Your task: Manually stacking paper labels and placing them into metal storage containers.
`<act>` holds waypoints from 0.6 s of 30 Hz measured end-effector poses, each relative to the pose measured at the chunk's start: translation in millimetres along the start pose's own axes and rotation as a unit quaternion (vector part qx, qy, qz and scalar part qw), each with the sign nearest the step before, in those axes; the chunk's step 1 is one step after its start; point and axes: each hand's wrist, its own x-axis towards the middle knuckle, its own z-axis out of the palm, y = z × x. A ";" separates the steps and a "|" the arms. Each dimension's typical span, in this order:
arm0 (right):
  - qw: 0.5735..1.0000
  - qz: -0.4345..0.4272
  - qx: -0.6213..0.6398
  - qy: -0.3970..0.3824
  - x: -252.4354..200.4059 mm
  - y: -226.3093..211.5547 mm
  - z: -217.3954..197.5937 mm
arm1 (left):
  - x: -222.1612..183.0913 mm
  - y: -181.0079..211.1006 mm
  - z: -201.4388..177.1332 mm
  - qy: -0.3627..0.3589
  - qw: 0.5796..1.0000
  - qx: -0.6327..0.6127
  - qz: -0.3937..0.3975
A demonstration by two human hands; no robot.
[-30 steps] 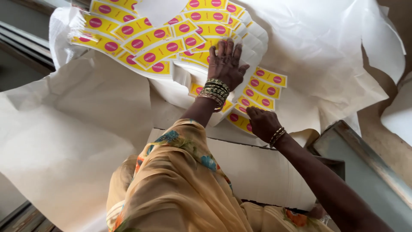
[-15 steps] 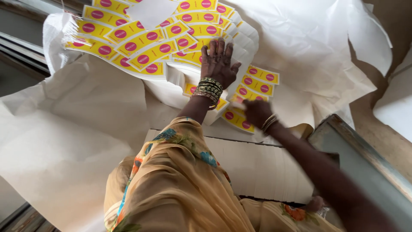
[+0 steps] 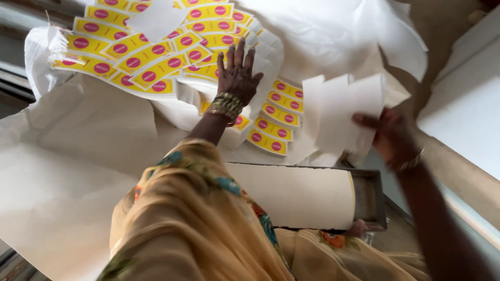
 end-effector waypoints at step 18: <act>0.979 -0.034 -0.126 0.160 -210.2 71.0 76.6 | -223.2 183.5 -172.3 -0.050 0.897 -0.394 -0.196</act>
